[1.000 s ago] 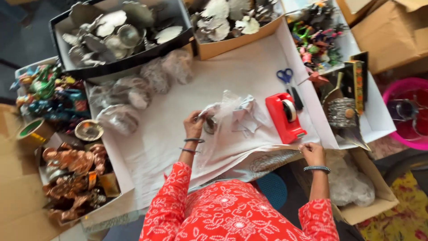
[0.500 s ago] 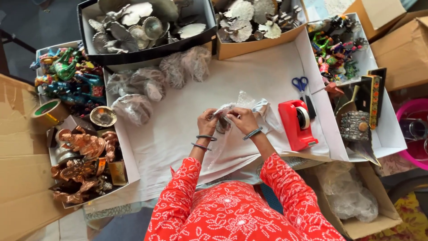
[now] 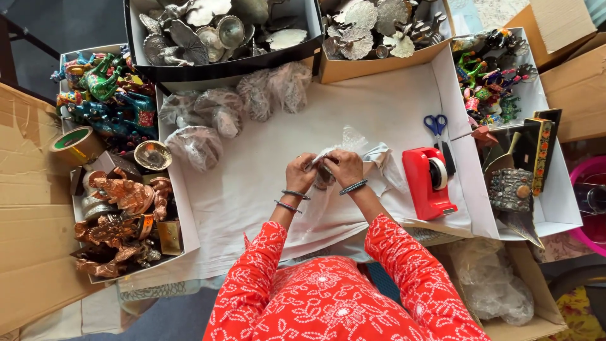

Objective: The person wipes a silver decorative item with a white cloth, then wraps it in bubble wrap and secures it with tape. The person handles the item carefully, ensuring it is fully covered and sealed.

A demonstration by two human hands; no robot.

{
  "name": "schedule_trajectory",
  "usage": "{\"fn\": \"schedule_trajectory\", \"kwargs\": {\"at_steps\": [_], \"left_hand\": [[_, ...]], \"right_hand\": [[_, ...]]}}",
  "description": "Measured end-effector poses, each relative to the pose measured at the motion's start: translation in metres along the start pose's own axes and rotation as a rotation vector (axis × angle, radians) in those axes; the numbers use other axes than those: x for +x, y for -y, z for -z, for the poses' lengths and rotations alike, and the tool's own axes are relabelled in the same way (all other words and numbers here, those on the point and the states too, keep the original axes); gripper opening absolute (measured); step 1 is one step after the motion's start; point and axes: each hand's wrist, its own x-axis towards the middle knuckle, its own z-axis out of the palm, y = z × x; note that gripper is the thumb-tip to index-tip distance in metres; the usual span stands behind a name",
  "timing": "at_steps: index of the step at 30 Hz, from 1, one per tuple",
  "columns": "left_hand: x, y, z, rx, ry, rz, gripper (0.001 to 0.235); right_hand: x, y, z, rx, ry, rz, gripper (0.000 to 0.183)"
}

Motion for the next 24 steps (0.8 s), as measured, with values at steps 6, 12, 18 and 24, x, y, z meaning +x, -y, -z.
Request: {"fn": "schedule_trajectory", "kwargs": {"at_steps": [6,12,18,24], "left_hand": [[0.001,-0.015,0.016,0.012,0.126,-0.089,0.016],[0.002,-0.02,0.018,0.143,0.158,-0.119,0.02],[0.003,-0.016,0.016,0.163,0.14,-0.165,0.017],[0.006,-0.02,0.017,0.179,0.151,-0.149,0.015]], "right_hand": [[-0.004,-0.005,-0.006,0.226,-0.04,-0.155,0.019],[-0.005,-0.016,-0.006,-0.012,-0.115,0.023,0.037],[-0.002,-0.029,-0.012,-0.197,-0.208,0.14,0.055],[0.005,-0.036,-0.014,-0.224,-0.223,0.186,0.059]]}}
